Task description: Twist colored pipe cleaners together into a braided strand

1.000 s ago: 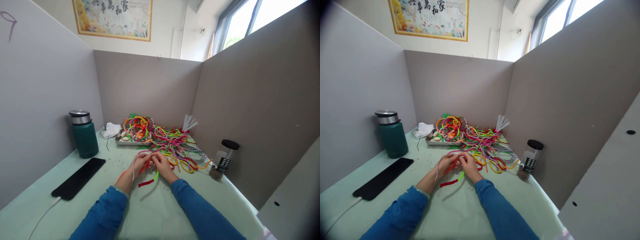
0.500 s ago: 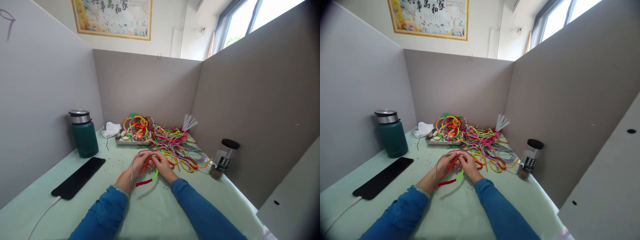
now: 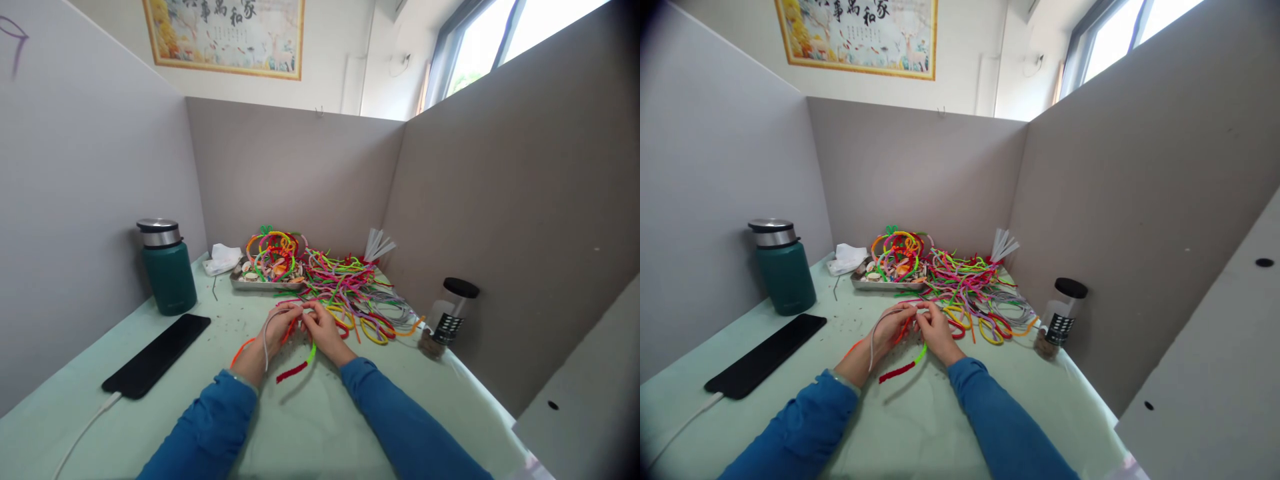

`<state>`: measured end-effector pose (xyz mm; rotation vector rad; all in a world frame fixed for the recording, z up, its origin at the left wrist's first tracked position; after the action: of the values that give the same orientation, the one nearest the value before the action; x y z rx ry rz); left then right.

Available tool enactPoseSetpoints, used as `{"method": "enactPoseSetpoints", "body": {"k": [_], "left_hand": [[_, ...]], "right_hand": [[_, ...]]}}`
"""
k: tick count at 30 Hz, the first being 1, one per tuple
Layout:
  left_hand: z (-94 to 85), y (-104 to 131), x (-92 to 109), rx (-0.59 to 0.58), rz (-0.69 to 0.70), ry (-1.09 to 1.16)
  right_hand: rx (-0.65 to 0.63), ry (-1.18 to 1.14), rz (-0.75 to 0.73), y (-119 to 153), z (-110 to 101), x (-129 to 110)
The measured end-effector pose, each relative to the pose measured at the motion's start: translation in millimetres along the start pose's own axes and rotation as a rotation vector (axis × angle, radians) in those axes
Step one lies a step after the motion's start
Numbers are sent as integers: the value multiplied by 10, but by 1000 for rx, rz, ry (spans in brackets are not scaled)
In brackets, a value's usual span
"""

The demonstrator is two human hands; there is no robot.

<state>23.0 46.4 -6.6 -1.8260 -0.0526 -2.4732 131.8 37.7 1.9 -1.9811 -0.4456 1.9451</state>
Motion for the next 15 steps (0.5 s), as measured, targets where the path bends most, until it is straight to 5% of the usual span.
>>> {"method": "enactPoseSetpoints", "body": {"k": [15], "left_hand": [[37, 120, 193, 101, 51, -238]], "right_hand": [[93, 86, -36, -31, -44, 92]]}}
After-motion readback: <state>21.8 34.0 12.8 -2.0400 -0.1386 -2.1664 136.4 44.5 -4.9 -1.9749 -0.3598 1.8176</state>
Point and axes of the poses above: each hand's wrist, its own y-axis away from the middle knuckle, its own z-axis out of the palm, x = y × z, the point moved 5 cm from there along -y, towards the middle knuckle, and after that the axes turned 15 degrees about x, right-handed, at the moved point
